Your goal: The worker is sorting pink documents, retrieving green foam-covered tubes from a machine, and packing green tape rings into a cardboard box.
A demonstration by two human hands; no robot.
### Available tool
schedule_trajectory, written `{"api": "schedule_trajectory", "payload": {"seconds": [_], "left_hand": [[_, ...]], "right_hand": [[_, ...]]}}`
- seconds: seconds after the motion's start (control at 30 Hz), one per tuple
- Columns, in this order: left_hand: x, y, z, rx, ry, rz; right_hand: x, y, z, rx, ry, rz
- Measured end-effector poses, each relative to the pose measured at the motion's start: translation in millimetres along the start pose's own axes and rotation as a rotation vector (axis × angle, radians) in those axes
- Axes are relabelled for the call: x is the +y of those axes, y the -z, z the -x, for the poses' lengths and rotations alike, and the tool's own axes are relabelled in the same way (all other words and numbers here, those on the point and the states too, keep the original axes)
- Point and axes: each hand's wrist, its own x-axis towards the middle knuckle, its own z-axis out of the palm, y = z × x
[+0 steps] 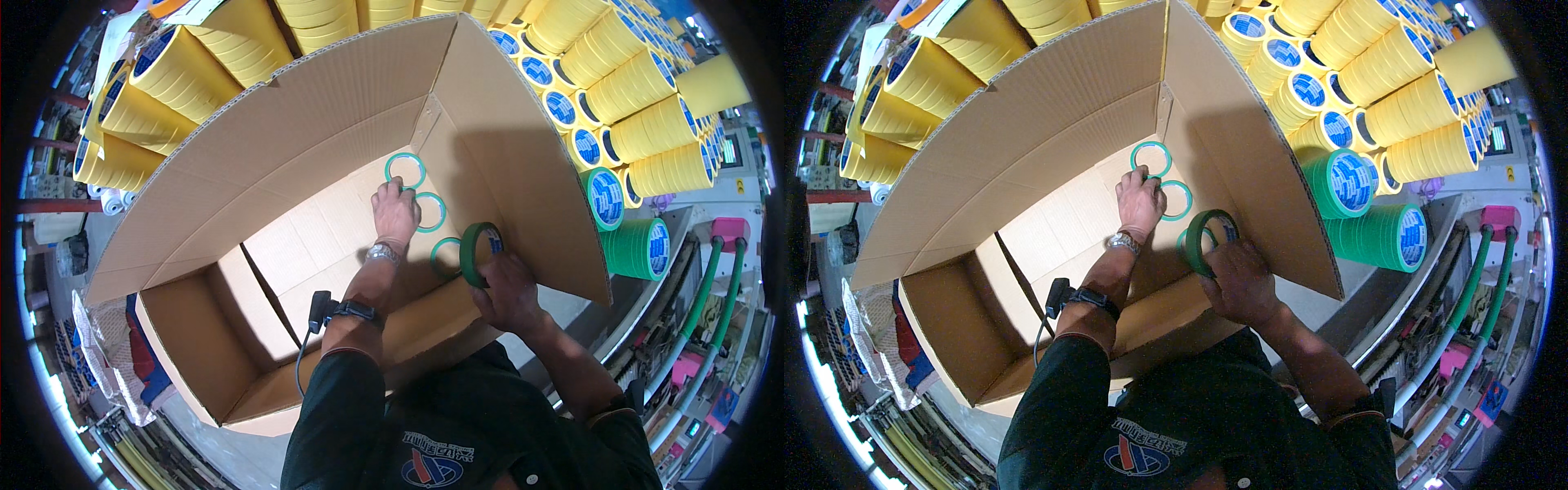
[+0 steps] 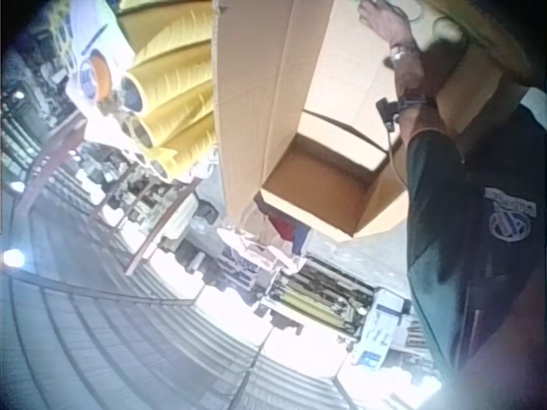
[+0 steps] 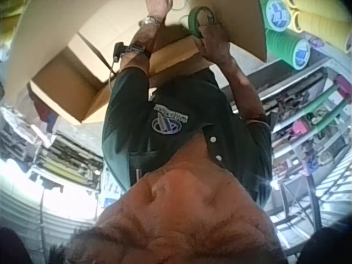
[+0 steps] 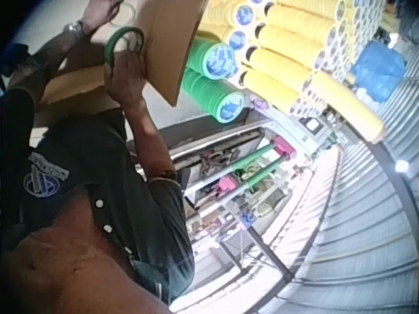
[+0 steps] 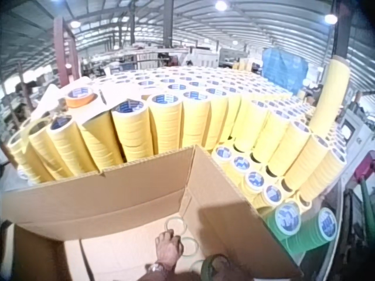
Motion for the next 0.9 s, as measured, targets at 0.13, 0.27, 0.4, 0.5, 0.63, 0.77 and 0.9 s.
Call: {"api": "schedule_trajectory", "payload": {"seconds": [0.13,0.27,0.4,0.5,0.63,0.77,0.9], "left_hand": [[1,2,1,-0.029,-0.014,-0.018],[2,2,5,-0.049,-0.039,-0.034],[5,2,13,-0.099,-0.079,-0.017],[9,3,14,-0.091,-0.112,0.008],[13,6,13,-0.123,-0.137,0.017],[12,3,14,-0.087,-0.155,0.023],[14,3,14,-0.118,-0.126,0.015]], "right_hand": [[2,-2,2,-0.022,-0.012,0.010],[1,0,0,-0.015,-0.010,-0.004],[-1,1,-2,-0.024,-0.026,-0.020],[0,0,-2,-0.006,-0.017,-0.039],[1,1,-1,-0.011,-0.017,-0.029],[0,2,-2,-0.041,-0.022,-0.020],[1,1,-1,-0.043,-0.021,-0.016]]}}
